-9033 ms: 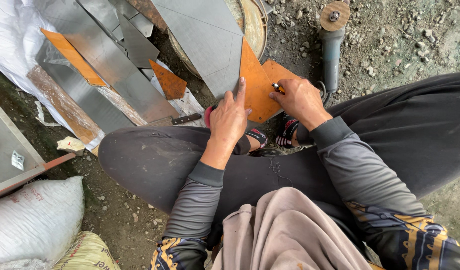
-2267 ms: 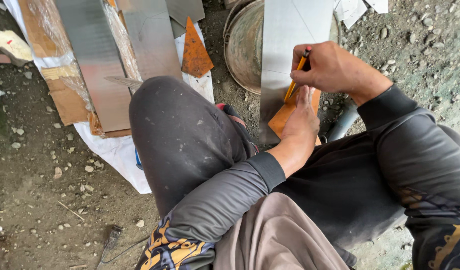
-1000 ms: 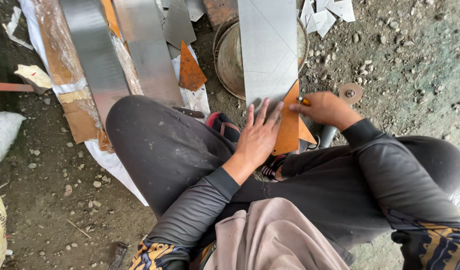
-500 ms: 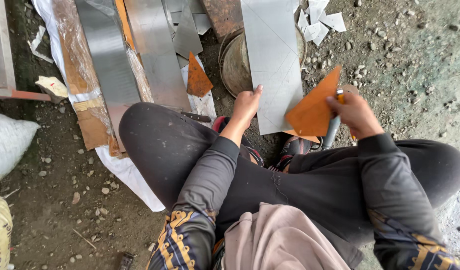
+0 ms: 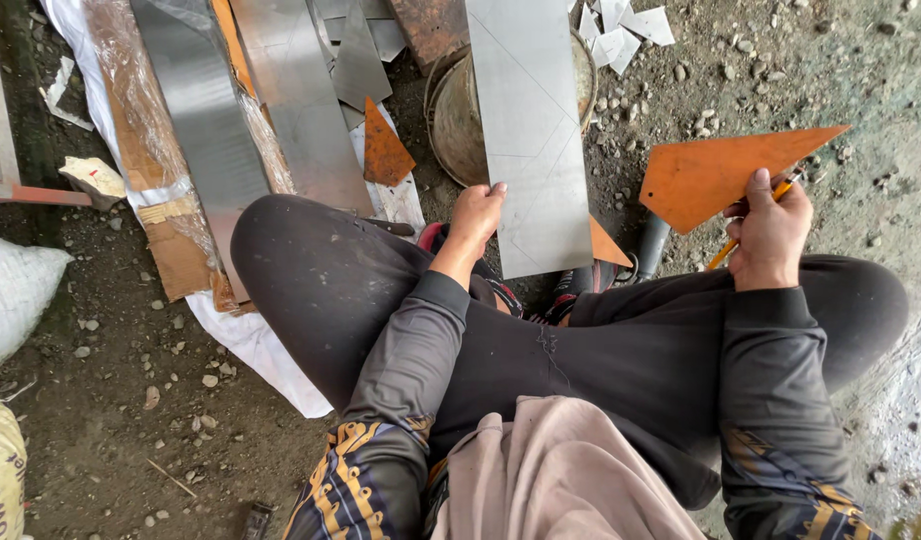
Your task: The person sits on the ground and uses a pencil and an orange triangular template to mark cut lines on several metal sheets. The person repeatedly positions the template, draws lines along its edges, and moves the marked sheets aside.
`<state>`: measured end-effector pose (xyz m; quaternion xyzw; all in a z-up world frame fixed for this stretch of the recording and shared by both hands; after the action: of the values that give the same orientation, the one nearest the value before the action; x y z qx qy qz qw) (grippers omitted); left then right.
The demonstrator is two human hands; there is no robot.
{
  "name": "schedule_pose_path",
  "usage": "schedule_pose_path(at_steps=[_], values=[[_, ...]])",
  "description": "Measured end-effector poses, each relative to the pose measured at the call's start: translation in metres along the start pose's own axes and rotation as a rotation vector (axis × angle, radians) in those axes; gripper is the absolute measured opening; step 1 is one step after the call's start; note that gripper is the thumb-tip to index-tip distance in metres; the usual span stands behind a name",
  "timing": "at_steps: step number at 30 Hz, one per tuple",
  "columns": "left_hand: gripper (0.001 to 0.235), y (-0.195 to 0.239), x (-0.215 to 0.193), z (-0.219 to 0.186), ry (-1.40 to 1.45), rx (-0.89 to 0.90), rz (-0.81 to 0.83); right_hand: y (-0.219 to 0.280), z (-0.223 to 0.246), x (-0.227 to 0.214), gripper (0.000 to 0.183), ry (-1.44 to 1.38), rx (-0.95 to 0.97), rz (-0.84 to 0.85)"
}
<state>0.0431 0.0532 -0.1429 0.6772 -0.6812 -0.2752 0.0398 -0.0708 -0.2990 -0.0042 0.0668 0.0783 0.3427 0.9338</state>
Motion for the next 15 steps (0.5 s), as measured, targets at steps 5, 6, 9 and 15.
schedule_pose_path(at_steps=[5, 6, 9, 15], values=[[0.039, -0.020, 0.015, 0.006, 0.357, -0.169, 0.185, -0.007, -0.004, 0.018, 0.017, -0.035, -0.001, 0.017], [0.039, -0.019, 0.021, 0.008, 0.444, -0.131, 0.228, -0.007, -0.004, 0.019, 0.017, -0.026, -0.008, 0.016], [0.041, -0.015, 0.030, 0.003, 0.631, 0.016, 0.253, -0.002, -0.003, 0.021, 0.018, -0.017, -0.030, 0.042], [0.055, -0.022, 0.027, -0.025, 0.623, 0.200, 0.153, -0.010, -0.006, 0.010, 0.014, -0.012, -0.097, 0.064]])
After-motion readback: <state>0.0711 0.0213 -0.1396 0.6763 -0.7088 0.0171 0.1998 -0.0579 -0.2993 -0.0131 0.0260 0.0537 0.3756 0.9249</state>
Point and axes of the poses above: each hand's wrist, its own y-axis away from the middle knuckle, its own x-axis out of the palm, z = x × y, the point moved 2 cm from there along -y, towards the middle knuckle, and after that the axes turned 10 degrees about -z, right-handed, at the moved point
